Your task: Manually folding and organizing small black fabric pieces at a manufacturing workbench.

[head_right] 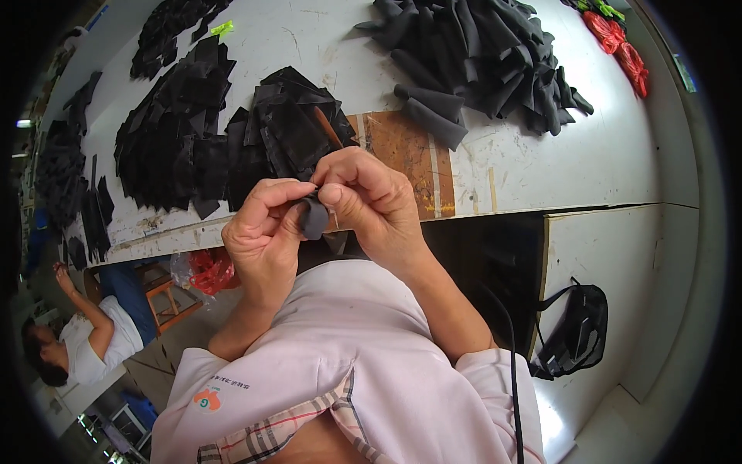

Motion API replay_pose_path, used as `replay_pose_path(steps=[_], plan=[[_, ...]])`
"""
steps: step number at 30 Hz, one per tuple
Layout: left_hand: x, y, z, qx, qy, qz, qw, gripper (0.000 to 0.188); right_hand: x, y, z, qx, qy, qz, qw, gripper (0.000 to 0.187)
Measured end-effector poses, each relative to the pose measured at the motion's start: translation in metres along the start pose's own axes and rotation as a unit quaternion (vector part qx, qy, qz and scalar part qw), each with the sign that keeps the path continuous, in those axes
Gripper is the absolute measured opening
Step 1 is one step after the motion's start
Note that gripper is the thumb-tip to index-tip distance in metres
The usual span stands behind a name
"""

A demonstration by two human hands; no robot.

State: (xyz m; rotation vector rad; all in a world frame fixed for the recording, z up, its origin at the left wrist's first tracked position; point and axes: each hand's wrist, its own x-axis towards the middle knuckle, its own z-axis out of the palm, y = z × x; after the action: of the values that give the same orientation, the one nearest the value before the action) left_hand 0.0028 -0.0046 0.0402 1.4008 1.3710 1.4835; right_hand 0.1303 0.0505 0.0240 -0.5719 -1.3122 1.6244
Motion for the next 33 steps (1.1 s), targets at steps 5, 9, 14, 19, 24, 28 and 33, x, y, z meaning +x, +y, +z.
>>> replay_pose_path(steps=[5, 9, 14, 19, 24, 28, 33], plan=[[0.016, 0.020, 0.012, -0.202, 0.064, -0.075, 0.974, 0.009, 0.011, -0.026, 0.008, -0.176, 0.059, -0.028, 0.982, 0.013], [0.050, 0.025, -0.002, -0.475, -0.054, -0.170, 0.862, 0.011, 0.035, -0.061, 0.002, -0.169, 0.026, -0.025, 0.985, 0.018], [0.081, 0.017, -0.005, -0.718, -0.258, -0.243, 0.599, 0.015, 0.063, -0.061, -0.011, -0.034, -0.018, 0.128, 0.991, 0.024], [0.050, -0.048, 0.003, -0.683, -0.096, -0.354, 0.632, 0.021, 0.042, 0.000, -0.033, 0.128, 0.008, 0.272, 0.954, 0.026], [0.059, -0.005, 0.012, -0.527, -0.055, -0.217, 0.820, 0.021, 0.059, -0.011, -0.036, 0.049, -0.068, 0.144, 0.986, 0.024], [0.048, -0.003, 0.013, -0.243, -0.054, -0.105, 0.963, 0.025, 0.063, -0.004, -0.042, 0.000, -0.122, 0.191, 0.974, 0.027], [0.046, -0.018, 0.021, -0.184, 0.036, -0.088, 0.978, 0.026, 0.050, 0.021, -0.044, 0.042, -0.055, 0.168, 0.983, 0.030]])
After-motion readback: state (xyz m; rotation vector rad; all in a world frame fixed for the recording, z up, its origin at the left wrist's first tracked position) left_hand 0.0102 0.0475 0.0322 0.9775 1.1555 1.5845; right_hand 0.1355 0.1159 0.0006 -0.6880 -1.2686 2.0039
